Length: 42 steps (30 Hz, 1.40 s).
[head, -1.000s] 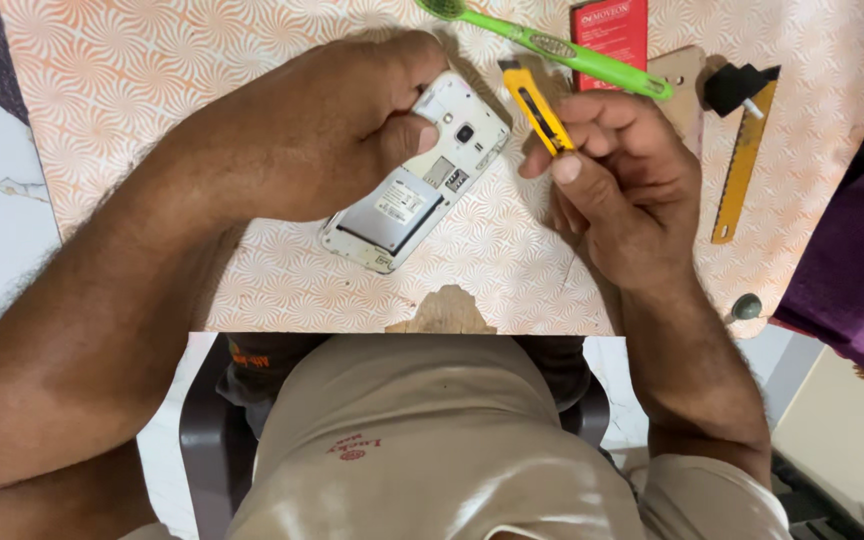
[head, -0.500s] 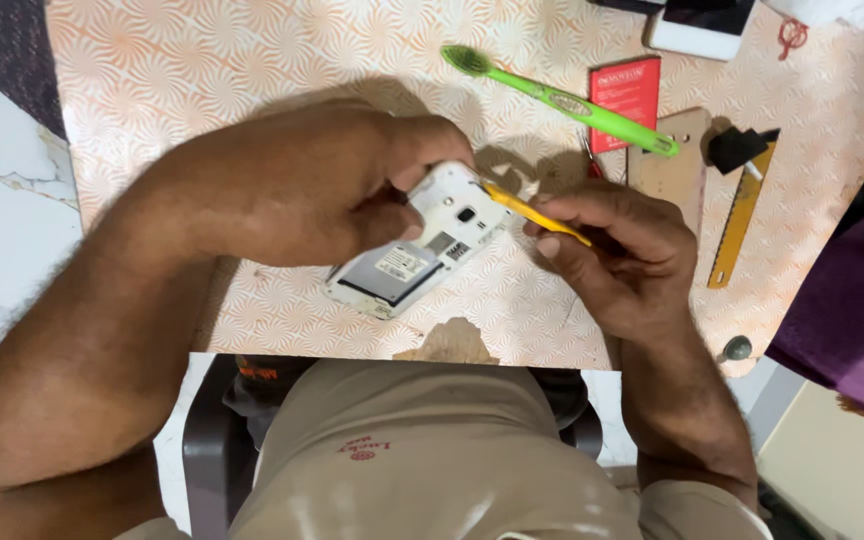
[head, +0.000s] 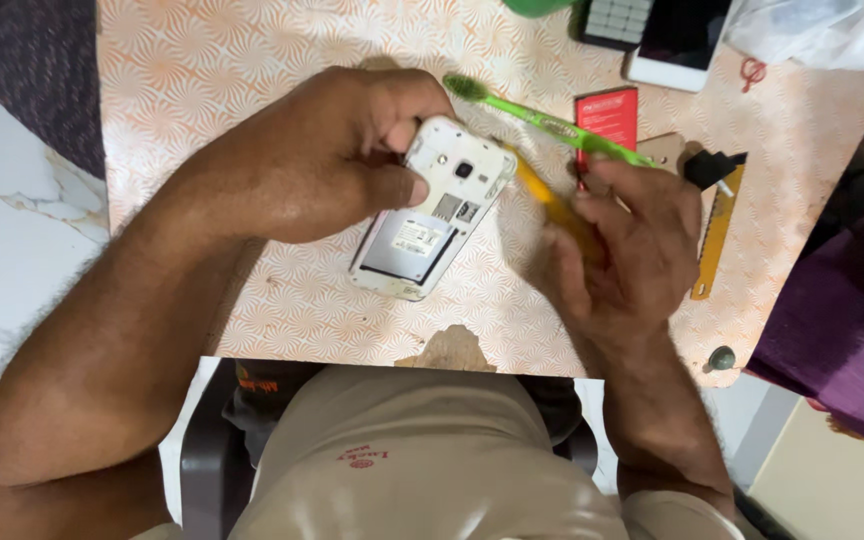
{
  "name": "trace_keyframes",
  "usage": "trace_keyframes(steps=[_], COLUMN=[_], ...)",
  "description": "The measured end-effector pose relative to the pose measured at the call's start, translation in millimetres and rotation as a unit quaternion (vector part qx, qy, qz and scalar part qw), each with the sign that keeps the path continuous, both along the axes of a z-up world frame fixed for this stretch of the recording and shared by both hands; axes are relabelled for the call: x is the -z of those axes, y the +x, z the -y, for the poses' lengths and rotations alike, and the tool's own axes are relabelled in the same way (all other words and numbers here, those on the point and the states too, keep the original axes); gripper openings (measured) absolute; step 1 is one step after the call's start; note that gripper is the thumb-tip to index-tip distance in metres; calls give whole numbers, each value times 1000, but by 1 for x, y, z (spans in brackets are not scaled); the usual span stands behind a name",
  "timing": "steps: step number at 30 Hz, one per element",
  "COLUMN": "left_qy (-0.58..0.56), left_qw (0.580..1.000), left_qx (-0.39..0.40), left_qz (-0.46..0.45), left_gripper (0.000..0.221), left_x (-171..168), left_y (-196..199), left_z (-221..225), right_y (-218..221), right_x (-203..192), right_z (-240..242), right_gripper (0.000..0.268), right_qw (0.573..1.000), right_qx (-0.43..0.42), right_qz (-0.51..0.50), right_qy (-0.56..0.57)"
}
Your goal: The person uses a screwdriver and a utility knife to remove screws and pry open the back cover of a white mobile phone, then removes the battery from inside the device.
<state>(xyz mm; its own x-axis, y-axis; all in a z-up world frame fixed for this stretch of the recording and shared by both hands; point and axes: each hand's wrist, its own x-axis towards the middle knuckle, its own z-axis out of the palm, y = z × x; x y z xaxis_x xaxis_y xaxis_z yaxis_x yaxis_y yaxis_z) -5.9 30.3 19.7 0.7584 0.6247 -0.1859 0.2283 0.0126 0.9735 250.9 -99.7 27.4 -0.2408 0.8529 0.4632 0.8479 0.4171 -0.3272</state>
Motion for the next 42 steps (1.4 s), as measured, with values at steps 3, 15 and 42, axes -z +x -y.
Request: trace_keyframes(steps=[3, 15, 42], left_qy=[-95, -45, -8], left_qw=[994, 952, 971], left_qx=[-30, -19, -58], left_qz=[51, 303, 231], left_gripper=[23, 33, 37], left_x=[6, 11, 8], left_y=[2, 0, 3], left_z=[0, 8, 8], right_y=[-12, -30, -25], right_x=[1, 14, 52], right_z=[-6, -24, -25], right_gripper=[42, 39, 36], right_qw=[983, 675, 733], right_qx=[-34, -70, -81], right_qz=[-174, -639, -597], right_qy=[-39, -362, -316])
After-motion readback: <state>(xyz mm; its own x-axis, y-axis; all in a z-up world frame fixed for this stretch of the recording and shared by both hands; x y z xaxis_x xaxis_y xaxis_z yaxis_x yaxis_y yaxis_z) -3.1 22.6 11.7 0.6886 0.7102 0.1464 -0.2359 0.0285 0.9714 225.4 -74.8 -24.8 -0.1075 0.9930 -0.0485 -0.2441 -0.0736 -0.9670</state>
